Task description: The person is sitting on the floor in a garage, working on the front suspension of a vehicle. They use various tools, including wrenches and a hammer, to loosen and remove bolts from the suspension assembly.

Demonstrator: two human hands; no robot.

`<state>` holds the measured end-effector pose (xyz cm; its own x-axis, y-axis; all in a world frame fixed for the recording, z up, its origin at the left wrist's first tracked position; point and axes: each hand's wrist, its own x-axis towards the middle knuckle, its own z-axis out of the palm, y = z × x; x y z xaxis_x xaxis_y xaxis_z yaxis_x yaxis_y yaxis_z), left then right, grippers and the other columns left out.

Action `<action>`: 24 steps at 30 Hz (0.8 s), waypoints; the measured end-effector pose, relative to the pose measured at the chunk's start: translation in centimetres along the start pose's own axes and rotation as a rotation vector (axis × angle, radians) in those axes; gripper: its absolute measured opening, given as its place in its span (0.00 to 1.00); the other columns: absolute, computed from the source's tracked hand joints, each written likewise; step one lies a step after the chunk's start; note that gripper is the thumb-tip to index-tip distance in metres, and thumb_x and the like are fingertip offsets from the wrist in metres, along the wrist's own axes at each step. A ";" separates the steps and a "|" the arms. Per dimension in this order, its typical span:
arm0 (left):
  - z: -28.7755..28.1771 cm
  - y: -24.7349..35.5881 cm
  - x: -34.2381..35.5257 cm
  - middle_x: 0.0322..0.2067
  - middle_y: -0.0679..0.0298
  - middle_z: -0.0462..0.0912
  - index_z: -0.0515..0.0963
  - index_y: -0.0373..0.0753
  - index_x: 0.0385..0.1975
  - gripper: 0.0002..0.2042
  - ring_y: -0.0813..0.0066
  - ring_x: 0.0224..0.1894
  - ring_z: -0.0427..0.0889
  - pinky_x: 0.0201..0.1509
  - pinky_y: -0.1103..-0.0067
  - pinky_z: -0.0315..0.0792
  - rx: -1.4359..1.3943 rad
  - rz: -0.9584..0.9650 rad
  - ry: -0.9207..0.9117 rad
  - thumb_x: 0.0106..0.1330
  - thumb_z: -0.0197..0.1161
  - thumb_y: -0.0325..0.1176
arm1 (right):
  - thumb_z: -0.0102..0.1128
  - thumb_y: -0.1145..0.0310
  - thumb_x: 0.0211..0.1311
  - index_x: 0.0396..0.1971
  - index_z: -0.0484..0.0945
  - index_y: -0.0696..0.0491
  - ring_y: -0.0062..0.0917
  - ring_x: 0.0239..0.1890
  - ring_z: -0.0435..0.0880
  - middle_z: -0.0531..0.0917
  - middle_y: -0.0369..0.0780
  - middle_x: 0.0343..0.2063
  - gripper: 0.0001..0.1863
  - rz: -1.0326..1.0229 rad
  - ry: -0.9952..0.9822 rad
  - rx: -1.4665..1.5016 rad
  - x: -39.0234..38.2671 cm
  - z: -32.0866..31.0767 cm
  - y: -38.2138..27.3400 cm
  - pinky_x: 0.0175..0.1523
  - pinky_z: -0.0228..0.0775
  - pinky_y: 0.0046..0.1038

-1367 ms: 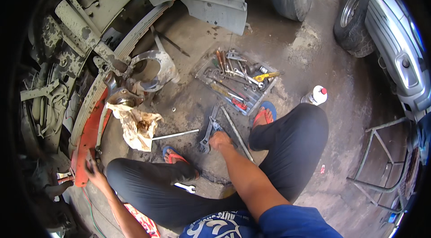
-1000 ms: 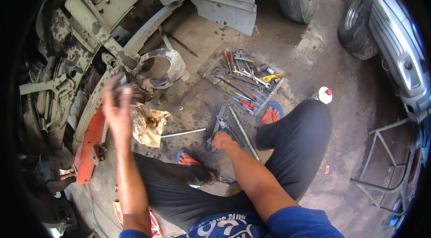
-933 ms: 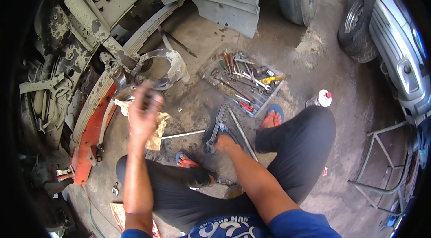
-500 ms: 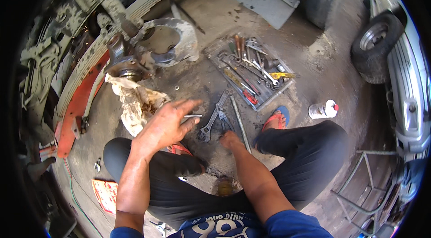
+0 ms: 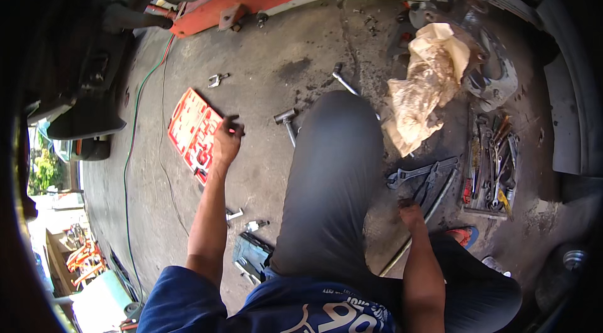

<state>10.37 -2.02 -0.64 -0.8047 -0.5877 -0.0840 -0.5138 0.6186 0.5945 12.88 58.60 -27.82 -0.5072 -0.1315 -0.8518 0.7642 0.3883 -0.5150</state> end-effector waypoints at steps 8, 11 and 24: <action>4.9 -26.8 -22.9 0.51 0.39 0.83 0.80 0.34 0.55 0.22 0.46 0.57 0.82 0.61 0.62 0.76 0.524 -0.662 -0.495 0.61 0.62 0.36 | 0.60 0.66 0.59 0.46 0.85 0.54 0.38 0.53 0.85 0.86 0.47 0.49 0.17 -0.351 0.036 -0.388 0.5 -2.4 0.2 0.57 0.76 0.32; 7.9 -23.3 -23.6 0.50 0.39 0.83 0.79 0.32 0.52 0.18 0.44 0.55 0.82 0.59 0.62 0.76 0.269 -0.576 -0.248 0.64 0.58 0.29 | 0.60 0.65 0.61 0.49 0.84 0.54 0.40 0.54 0.84 0.86 0.49 0.50 0.18 -0.625 0.080 -0.918 -0.1 -2.0 -1.3 0.59 0.75 0.33; 26.0 -1.1 -5.2 0.44 0.47 0.85 0.78 0.32 0.51 0.16 0.48 0.42 0.84 0.50 0.62 0.78 0.254 0.176 -0.709 0.72 0.53 0.36 | 0.56 0.57 0.63 0.52 0.82 0.52 0.44 0.53 0.84 0.86 0.49 0.49 0.22 -0.218 0.170 -0.764 -9.7 4.0 -6.9 0.58 0.76 0.39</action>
<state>7.37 13.93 -21.61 -0.8351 -0.0486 -0.5480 -0.3446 0.8227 0.4521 14.12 53.54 -16.36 -0.7137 -0.1601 -0.6819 0.1892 0.8932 -0.4078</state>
